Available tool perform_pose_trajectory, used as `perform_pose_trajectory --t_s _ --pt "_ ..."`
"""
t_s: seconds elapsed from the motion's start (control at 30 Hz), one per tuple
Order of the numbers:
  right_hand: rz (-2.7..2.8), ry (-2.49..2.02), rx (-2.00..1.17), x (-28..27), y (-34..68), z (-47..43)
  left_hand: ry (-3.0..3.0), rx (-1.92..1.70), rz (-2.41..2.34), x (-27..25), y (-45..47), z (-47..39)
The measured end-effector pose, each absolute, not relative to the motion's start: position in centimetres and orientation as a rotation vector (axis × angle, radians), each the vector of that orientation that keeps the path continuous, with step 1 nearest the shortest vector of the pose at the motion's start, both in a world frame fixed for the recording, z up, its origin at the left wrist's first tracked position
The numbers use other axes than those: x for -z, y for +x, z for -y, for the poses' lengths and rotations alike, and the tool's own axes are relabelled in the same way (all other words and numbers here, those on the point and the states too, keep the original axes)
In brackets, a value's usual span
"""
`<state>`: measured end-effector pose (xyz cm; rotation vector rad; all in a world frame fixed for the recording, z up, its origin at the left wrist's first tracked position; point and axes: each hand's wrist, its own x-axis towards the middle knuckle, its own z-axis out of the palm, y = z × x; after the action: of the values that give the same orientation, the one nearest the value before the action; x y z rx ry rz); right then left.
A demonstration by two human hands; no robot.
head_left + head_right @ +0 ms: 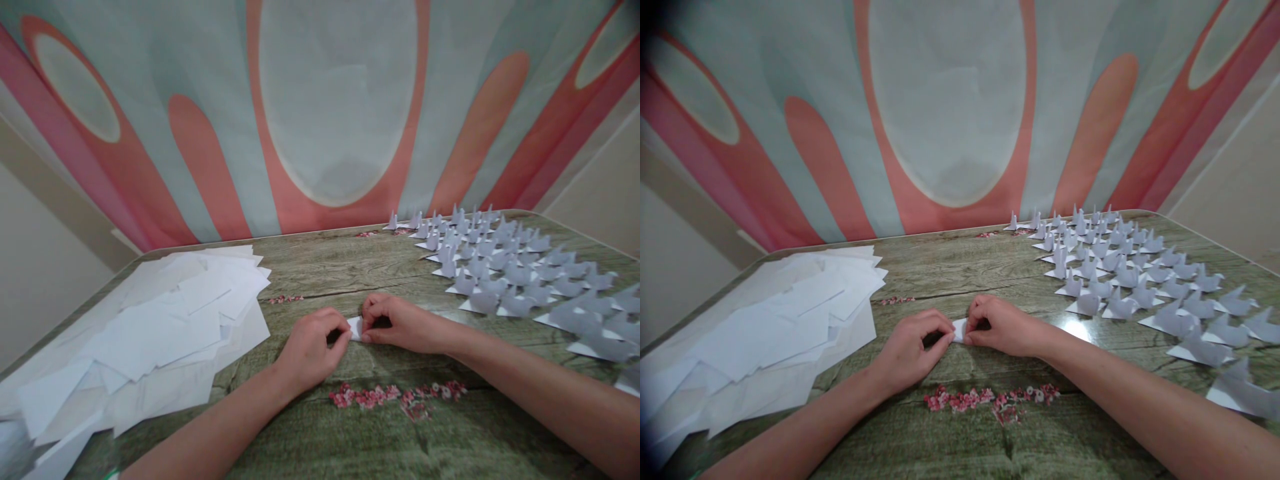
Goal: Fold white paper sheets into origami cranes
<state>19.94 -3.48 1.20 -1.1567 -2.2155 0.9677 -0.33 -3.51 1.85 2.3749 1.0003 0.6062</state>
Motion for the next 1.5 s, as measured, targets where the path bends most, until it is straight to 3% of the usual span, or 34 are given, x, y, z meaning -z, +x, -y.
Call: perform_pose_trajectory --t_s 0.7,1.13,1.5 --pt "2.281 -1.227 -0.770 -1.10 19.51 3.78 2.427 -0.600 -1.061 -1.50 -0.08 3.62" --pt "2.307 -1.103 -0.930 -1.87 20.30 3.41 2.436 -0.584 -1.011 -1.82 -0.15 3.81" --pt "2.291 -1.148 -0.888 -1.60 19.98 3.74 2.434 -0.595 -1.006 -1.78 -0.12 3.76"
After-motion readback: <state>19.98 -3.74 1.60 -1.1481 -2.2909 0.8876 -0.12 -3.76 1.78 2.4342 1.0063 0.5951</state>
